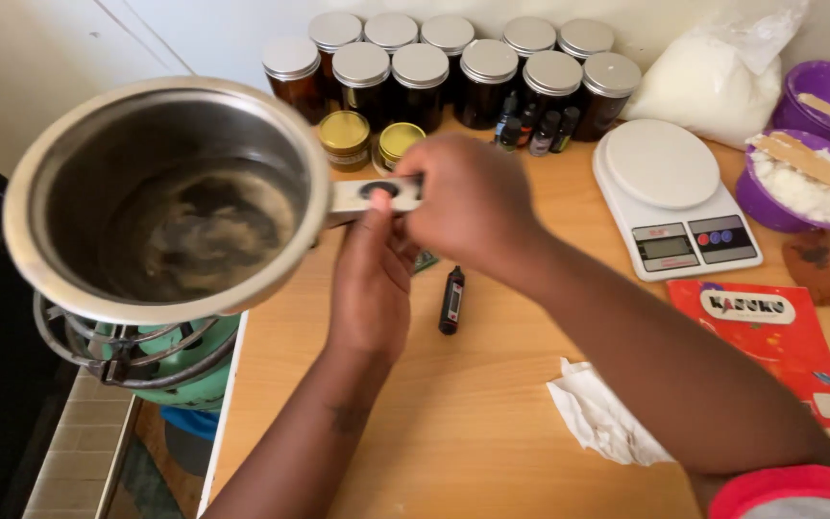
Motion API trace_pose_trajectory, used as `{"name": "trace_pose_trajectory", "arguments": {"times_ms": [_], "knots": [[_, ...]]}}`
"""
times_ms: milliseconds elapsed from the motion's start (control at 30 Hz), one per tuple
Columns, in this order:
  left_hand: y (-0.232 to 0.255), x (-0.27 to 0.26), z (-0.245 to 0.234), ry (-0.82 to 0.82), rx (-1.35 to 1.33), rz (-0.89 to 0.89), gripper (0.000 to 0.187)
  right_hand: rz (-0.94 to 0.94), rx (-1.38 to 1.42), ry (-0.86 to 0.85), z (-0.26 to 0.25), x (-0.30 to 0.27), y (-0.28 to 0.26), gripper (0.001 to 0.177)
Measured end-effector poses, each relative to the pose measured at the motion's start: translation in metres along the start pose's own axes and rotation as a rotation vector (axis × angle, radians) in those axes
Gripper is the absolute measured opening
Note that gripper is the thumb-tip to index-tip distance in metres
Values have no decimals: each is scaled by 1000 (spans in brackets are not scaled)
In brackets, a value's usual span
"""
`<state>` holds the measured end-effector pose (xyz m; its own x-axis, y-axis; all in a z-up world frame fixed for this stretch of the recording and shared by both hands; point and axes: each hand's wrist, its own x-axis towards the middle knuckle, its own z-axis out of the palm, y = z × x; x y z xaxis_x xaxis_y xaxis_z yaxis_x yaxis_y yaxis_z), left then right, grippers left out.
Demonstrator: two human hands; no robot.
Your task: Preparing a workspace, lighting a stove, and heating liquid in a pot while monitoring temperature and adding ingredients
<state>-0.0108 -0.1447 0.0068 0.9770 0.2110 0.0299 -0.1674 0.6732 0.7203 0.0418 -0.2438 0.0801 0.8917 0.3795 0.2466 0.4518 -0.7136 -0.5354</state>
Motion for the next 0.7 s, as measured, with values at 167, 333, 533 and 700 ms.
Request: {"name": "trace_pose_trajectory", "arguments": {"times_ms": [167,333,533,700], "knots": [[3,57,-78,155,-202,152,33,50,7,-169,52,30,-40,36],[17,89,-135,333,-298,165,45,11,59,-259,102,48,-60,39],[20,107,-192,510,-306,138,39,77,86,-356,164,63,-67,60],[27,103,-208,630,-276,170,24,-6,52,-345,205,72,-67,55]]}}
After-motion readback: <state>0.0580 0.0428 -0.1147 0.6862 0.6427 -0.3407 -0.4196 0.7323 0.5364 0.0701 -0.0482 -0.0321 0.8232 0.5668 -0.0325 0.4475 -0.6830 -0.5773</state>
